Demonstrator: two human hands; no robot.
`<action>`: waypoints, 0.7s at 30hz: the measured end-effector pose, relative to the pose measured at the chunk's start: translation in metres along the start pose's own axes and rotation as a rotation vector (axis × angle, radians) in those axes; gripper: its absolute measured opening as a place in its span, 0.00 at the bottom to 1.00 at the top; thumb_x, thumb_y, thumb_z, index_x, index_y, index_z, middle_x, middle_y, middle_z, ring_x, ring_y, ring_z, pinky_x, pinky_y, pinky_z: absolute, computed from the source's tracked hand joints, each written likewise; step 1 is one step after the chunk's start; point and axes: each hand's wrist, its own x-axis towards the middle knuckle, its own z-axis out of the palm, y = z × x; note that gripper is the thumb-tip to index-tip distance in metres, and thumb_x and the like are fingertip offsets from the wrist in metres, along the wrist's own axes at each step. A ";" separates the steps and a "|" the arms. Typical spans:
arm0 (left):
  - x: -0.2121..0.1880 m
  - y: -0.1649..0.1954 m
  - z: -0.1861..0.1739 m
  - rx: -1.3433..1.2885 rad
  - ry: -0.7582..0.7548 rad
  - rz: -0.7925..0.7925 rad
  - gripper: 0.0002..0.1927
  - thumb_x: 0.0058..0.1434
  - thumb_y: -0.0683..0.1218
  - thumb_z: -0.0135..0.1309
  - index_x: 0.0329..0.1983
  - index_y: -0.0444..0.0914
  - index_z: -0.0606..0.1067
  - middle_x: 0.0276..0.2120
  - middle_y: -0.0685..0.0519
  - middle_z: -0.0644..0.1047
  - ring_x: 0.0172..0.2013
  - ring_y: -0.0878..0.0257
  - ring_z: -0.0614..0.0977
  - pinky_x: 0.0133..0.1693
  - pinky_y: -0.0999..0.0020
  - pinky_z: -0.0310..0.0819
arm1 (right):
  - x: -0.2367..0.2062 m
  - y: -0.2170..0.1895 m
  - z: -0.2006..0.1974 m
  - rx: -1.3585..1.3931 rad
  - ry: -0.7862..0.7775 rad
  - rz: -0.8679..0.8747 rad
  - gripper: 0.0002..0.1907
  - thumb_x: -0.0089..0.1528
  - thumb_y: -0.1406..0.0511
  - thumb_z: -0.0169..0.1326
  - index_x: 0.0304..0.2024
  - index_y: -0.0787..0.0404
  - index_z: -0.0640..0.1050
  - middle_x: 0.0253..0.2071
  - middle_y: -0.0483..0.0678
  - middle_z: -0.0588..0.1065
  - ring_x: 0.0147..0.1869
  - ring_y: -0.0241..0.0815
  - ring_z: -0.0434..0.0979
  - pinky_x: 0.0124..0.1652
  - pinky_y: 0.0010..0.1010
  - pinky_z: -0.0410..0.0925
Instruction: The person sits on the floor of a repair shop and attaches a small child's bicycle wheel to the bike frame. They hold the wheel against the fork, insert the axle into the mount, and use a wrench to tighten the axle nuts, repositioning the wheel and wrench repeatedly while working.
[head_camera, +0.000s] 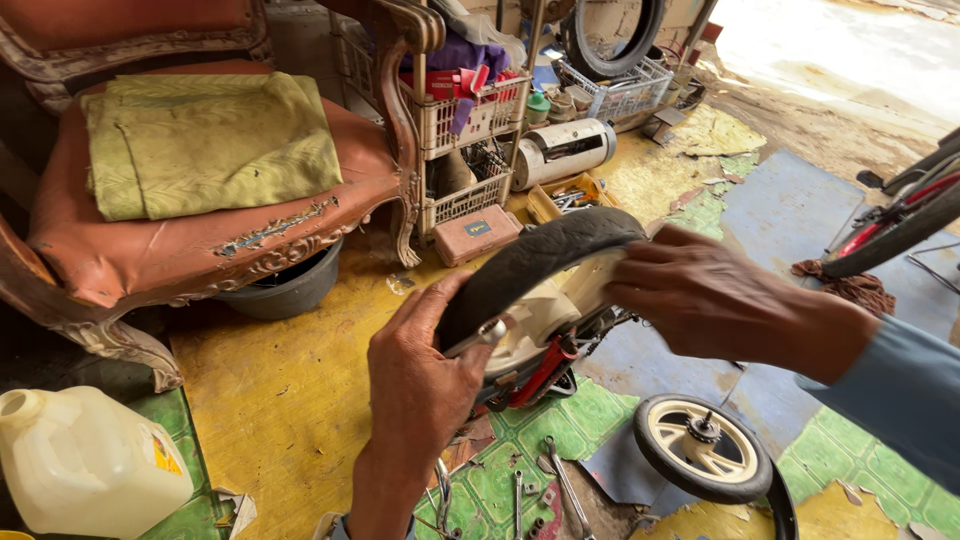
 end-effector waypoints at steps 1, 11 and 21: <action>0.001 0.000 -0.001 -0.007 0.000 0.004 0.27 0.47 0.41 0.70 0.52 0.35 0.79 0.40 0.44 0.82 0.37 0.53 0.87 0.39 0.63 0.81 | -0.008 0.001 -0.001 0.003 0.076 -0.004 0.22 0.46 0.74 0.54 0.45 0.63 0.79 0.46 0.52 0.79 0.51 0.47 0.79 0.49 0.41 0.69; 0.008 -0.001 -0.001 -0.036 -0.008 -0.004 0.23 0.50 0.45 0.70 0.48 0.34 0.80 0.39 0.45 0.84 0.37 0.56 0.89 0.39 0.66 0.83 | -0.089 -0.090 0.114 1.096 0.903 0.995 0.14 0.66 0.71 0.54 0.54 0.70 0.77 0.33 0.47 0.78 0.32 0.34 0.72 0.30 0.26 0.66; 0.010 0.002 0.008 0.039 -0.001 0.086 0.23 0.54 0.46 0.68 0.50 0.31 0.78 0.39 0.48 0.82 0.37 0.64 0.86 0.37 0.70 0.82 | -0.083 -0.125 0.216 1.692 1.161 1.252 0.15 0.65 0.70 0.55 0.52 0.74 0.78 0.26 0.40 0.67 0.25 0.29 0.60 0.25 0.24 0.56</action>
